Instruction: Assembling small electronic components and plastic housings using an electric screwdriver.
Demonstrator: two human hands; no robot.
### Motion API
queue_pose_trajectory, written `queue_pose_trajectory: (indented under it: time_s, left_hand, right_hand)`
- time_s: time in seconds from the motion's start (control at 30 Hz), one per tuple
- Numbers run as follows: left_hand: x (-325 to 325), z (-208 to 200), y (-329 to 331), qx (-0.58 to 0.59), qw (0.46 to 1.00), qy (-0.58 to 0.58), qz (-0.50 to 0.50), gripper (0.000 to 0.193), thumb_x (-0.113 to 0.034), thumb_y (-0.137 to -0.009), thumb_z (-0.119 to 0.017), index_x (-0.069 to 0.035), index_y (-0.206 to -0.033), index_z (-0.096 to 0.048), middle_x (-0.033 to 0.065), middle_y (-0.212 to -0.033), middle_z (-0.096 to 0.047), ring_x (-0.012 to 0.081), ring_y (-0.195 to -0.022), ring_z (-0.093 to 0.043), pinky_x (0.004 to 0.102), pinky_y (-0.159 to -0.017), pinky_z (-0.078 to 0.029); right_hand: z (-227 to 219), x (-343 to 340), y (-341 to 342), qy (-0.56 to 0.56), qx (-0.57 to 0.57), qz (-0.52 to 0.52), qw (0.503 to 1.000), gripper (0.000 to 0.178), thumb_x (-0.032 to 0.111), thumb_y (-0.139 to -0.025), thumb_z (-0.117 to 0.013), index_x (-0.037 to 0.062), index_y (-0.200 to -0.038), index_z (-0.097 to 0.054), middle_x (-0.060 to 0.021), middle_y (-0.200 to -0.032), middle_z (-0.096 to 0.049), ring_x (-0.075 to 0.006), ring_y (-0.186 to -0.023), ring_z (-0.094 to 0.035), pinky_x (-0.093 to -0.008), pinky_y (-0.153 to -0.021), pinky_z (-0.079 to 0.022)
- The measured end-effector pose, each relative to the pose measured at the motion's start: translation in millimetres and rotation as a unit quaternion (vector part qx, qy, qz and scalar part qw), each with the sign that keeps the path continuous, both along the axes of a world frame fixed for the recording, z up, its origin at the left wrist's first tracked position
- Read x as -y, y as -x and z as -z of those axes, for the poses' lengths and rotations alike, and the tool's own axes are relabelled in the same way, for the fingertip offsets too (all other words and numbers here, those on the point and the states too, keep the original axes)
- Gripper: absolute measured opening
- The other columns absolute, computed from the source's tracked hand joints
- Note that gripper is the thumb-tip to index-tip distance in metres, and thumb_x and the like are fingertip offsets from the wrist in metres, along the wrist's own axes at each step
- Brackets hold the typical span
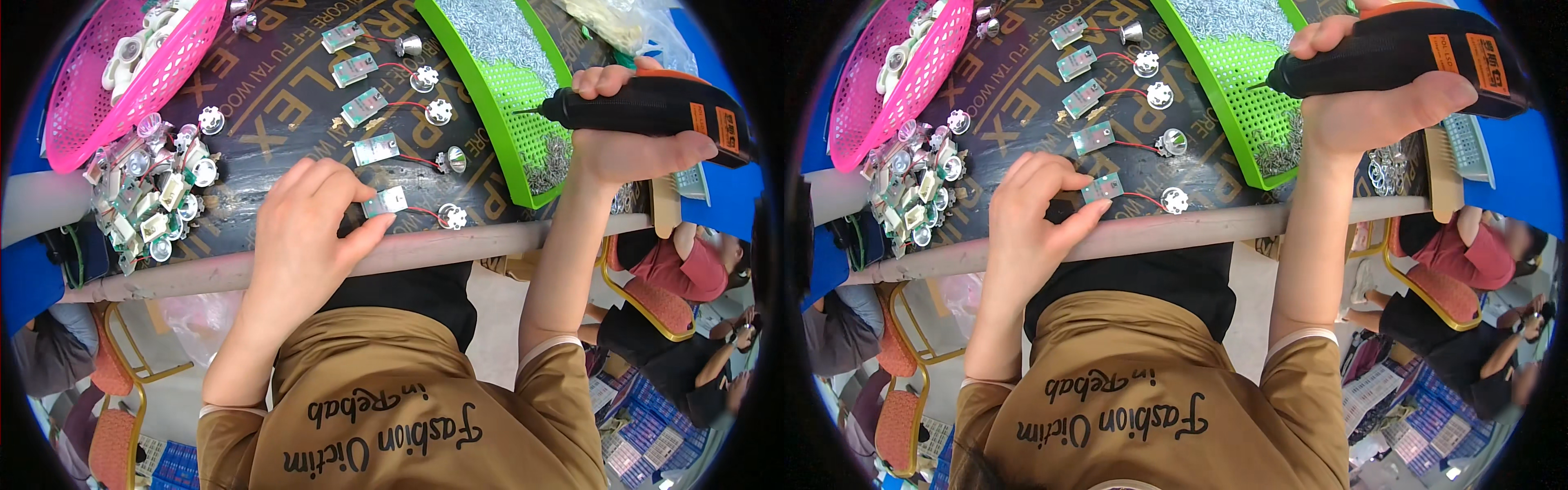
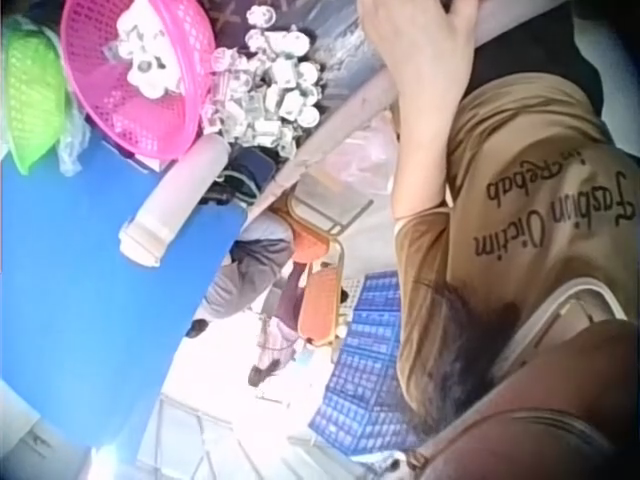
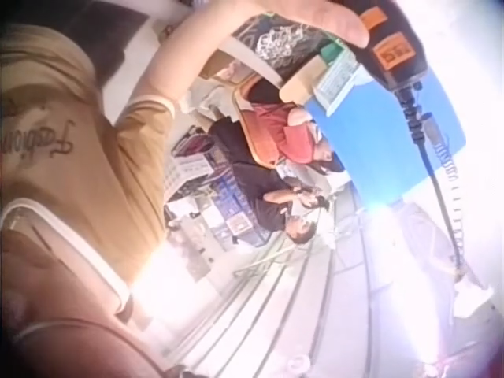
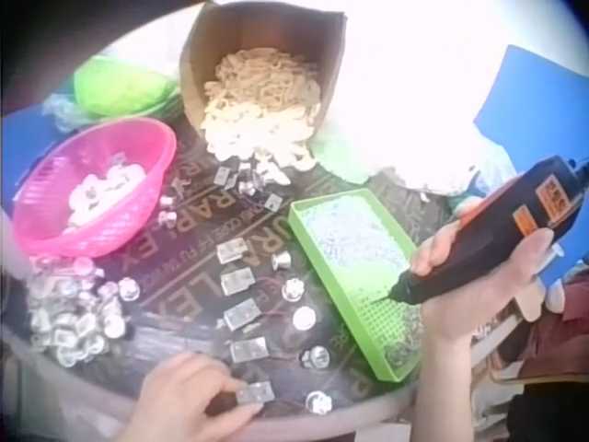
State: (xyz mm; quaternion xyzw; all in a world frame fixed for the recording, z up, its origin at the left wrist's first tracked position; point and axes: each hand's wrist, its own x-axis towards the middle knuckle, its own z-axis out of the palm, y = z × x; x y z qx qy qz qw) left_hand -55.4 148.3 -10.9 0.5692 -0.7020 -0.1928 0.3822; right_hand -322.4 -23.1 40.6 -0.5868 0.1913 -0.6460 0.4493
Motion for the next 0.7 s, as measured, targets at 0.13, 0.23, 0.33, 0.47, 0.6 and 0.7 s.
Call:
queue_pose_trajectory:
  time_s: [0.13, 0.23, 0.33, 0.47, 0.6, 0.7]
  left_hand:
    - [-2, -1, 0, 0.01, 1.0, 0.006, -0.002, 0.024, -0.016, -0.07, -0.08, -0.005, -0.081, -0.062, 0.0065, -0.079, -0.058, 0.0274, -0.075, -0.056, 0.0384, -0.065, -0.046]
    - [-4, -1, -1, 0.022, 1.0, -0.004, -0.004, 0.028, -0.012, -0.067, -0.082, -0.003, -0.085, -0.063, 0.0093, -0.085, -0.062, 0.0284, -0.079, -0.059, 0.0367, -0.068, -0.047]
    - [-3, 0, 1, 0.033, 0.999, -0.003, -0.008, 0.028, -0.014, -0.067, -0.083, -0.004, -0.084, -0.063, 0.0078, -0.085, -0.063, 0.028, -0.078, -0.058, 0.037, -0.068, -0.046]
    - [-4, 0, 0, 0.058, 0.998, 0.025, -0.009, 0.027, -0.015, -0.068, -0.082, -0.005, -0.085, -0.063, 0.0052, -0.084, -0.062, 0.0272, -0.079, -0.058, 0.0372, -0.069, -0.046]
    - [-3, 2, 2, 0.053, 0.998, 0.038, -0.012, 0.027, -0.016, -0.068, -0.081, -0.007, -0.085, -0.063, 0.0045, -0.084, -0.061, 0.0263, -0.079, -0.058, 0.0376, -0.07, -0.046]
    - [-4, 3, 1, 0.058, 0.998, 0.034, -0.012, 0.027, -0.015, -0.067, -0.081, -0.007, -0.085, -0.062, 0.0042, -0.083, -0.059, 0.0262, -0.079, -0.057, 0.038, -0.069, -0.045]
  right_hand:
    - [2, -3, -2, -0.009, 0.018, -0.005, 1.0, 0.105, 0.097, -0.068, -0.037, 0.0014, -0.105, -0.061, -0.0123, -0.068, -0.059, -0.0241, -0.059, -0.052, -0.0381, -0.062, -0.043]
    - [3, -3, 2, -0.001, 0.001, -0.002, 1.0, 0.105, 0.097, -0.067, -0.037, 0.0018, -0.105, -0.061, -0.013, -0.069, -0.06, -0.0247, -0.06, -0.052, -0.0382, -0.064, -0.043]
    - [-9, -3, -8, 0.052, 0.047, -0.066, 0.995, 0.105, 0.095, -0.074, -0.027, -0.0003, -0.105, -0.059, -0.0155, -0.066, -0.06, -0.0251, -0.053, -0.055, -0.0362, -0.053, -0.047]
    - [-47, -45, -16, -0.028, 0.072, -0.078, 0.994, 0.092, 0.09, -0.066, -0.051, 0.0081, -0.108, -0.062, -0.0058, -0.075, -0.049, -0.0202, -0.062, -0.045, -0.034, -0.062, -0.035]
    - [-45, -69, -33, -0.033, 0.007, -0.139, 0.99, 0.089, 0.085, -0.069, -0.055, 0.0085, -0.114, -0.058, -0.0052, -0.078, -0.051, -0.0191, -0.063, -0.047, -0.0336, -0.063, -0.037]
    - [-44, -82, -49, -0.029, -0.062, -0.194, 0.979, 0.088, 0.081, -0.071, -0.059, 0.0089, -0.121, -0.053, -0.0045, -0.081, -0.052, -0.018, -0.064, -0.049, -0.0332, -0.063, -0.038]
